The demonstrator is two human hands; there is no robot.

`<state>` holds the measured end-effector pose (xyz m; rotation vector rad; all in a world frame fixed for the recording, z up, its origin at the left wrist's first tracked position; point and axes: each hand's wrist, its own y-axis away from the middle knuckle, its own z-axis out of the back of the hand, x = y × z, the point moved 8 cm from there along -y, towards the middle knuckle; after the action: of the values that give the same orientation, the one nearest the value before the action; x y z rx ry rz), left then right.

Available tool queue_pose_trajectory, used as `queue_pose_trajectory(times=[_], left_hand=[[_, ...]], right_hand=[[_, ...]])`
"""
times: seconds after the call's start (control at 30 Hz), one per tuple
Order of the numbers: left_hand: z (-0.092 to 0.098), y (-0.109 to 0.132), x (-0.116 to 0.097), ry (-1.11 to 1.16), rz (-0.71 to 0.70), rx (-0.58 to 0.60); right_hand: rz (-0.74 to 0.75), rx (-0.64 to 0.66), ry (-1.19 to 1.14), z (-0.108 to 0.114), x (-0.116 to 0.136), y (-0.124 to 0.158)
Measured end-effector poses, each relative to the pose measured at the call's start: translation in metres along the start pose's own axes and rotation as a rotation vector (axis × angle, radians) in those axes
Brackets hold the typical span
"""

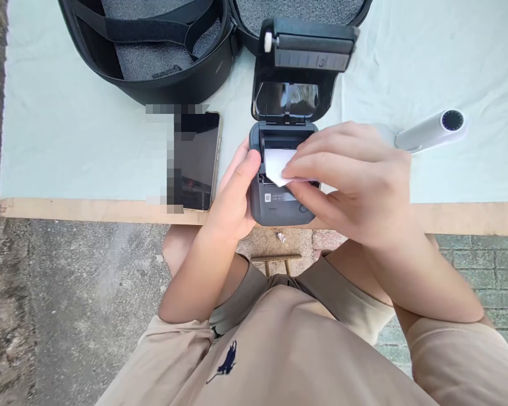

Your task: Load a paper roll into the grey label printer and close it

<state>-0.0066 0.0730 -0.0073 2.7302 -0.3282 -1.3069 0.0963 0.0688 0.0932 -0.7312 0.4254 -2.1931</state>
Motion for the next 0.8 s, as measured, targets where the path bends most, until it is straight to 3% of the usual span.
queue_pose_trajectory(times=[0.1,0.23,0.3,0.4,0.53,0.67,0.8], left_hand=[[0.008,-0.002,0.005,-0.037,0.034,0.002],[0.011,-0.002,0.005,-0.051,0.018,0.058],[0.009,0.000,0.004,-0.038,-0.004,0.072],[0.005,0.001,0.002,-0.035,-0.034,0.080],[0.003,0.001,0.001,-0.065,-0.053,0.115],[0.004,0.001,0.000,-0.081,-0.063,0.110],[0.004,0.001,0.003,-0.119,-0.053,0.140]], right_hand=[[0.048,0.019,-0.026,-0.004,0.006,0.006],[0.071,-0.054,-0.115,-0.003,0.005,0.013],[-0.020,-0.114,-0.202,0.000,-0.007,0.016],[-0.290,-0.152,-0.335,-0.003,-0.035,0.023],[-0.540,0.016,-0.660,-0.031,-0.051,0.036],[-0.543,0.063,-0.813,-0.037,-0.048,0.039],[-0.522,-0.043,-0.755,-0.024,-0.058,0.033]])
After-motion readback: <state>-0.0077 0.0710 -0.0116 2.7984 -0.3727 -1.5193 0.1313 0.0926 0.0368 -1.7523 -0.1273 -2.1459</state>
